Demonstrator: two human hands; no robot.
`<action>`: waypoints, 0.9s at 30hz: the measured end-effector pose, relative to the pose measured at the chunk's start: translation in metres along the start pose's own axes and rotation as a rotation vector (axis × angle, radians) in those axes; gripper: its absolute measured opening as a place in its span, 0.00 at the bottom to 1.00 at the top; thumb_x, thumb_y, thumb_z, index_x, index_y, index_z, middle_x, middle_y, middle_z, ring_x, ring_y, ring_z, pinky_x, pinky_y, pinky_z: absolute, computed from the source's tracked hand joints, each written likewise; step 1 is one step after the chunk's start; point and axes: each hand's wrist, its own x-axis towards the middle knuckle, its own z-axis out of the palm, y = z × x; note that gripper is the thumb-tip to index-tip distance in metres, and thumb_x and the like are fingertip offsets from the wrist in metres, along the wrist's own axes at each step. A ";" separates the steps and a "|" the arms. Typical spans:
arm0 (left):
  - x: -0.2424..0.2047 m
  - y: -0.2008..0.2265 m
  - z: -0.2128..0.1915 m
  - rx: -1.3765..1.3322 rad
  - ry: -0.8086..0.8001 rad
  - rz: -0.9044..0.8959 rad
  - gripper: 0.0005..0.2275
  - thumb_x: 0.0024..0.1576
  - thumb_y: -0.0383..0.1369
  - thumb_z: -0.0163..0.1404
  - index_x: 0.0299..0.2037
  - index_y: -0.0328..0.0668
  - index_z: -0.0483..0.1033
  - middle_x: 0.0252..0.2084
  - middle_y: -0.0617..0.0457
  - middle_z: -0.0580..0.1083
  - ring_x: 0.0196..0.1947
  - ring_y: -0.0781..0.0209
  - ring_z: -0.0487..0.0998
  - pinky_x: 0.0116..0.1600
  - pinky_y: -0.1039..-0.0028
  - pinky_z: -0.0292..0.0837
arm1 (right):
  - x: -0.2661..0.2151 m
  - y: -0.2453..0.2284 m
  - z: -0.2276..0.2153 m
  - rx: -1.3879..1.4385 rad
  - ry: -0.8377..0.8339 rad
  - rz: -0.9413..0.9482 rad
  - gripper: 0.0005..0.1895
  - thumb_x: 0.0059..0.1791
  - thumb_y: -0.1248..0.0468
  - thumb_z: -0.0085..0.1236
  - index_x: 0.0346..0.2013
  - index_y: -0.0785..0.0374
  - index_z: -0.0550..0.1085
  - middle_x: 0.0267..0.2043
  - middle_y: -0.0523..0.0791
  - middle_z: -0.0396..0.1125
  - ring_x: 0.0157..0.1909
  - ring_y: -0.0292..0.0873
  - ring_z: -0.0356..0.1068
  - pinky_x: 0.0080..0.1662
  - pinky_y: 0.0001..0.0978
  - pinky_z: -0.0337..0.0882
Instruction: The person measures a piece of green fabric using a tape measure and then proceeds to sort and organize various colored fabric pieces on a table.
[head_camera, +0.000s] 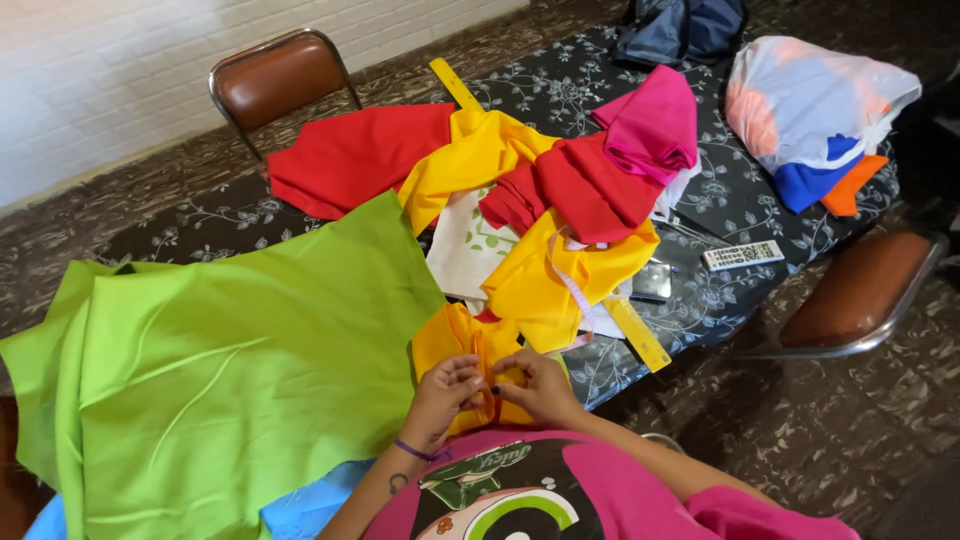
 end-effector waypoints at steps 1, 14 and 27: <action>0.001 -0.005 -0.005 0.003 -0.001 -0.004 0.15 0.60 0.20 0.59 0.57 0.34 0.79 0.40 0.48 0.77 0.35 0.60 0.82 0.38 0.71 0.85 | -0.001 0.003 0.000 0.002 0.002 0.004 0.12 0.43 0.62 0.73 0.41 0.50 0.86 0.41 0.39 0.79 0.41 0.39 0.76 0.44 0.33 0.69; -0.014 -0.008 0.004 1.162 -0.060 0.128 0.27 0.50 0.43 0.63 0.60 0.49 0.72 0.53 0.49 0.79 0.49 0.46 0.81 0.51 0.57 0.76 | -0.001 0.046 0.012 0.102 0.008 0.245 0.09 0.46 0.67 0.73 0.40 0.51 0.86 0.22 0.36 0.59 0.24 0.33 0.53 0.32 0.28 0.55; -0.025 0.021 0.019 1.111 -0.045 -0.009 0.34 0.56 0.34 0.53 0.73 0.25 0.60 0.60 0.29 0.76 0.62 0.36 0.78 0.64 0.52 0.77 | -0.006 0.049 0.014 0.467 -0.111 0.347 0.16 0.46 0.80 0.64 0.47 0.71 0.84 0.39 0.55 0.77 0.43 0.46 0.75 0.46 0.37 0.80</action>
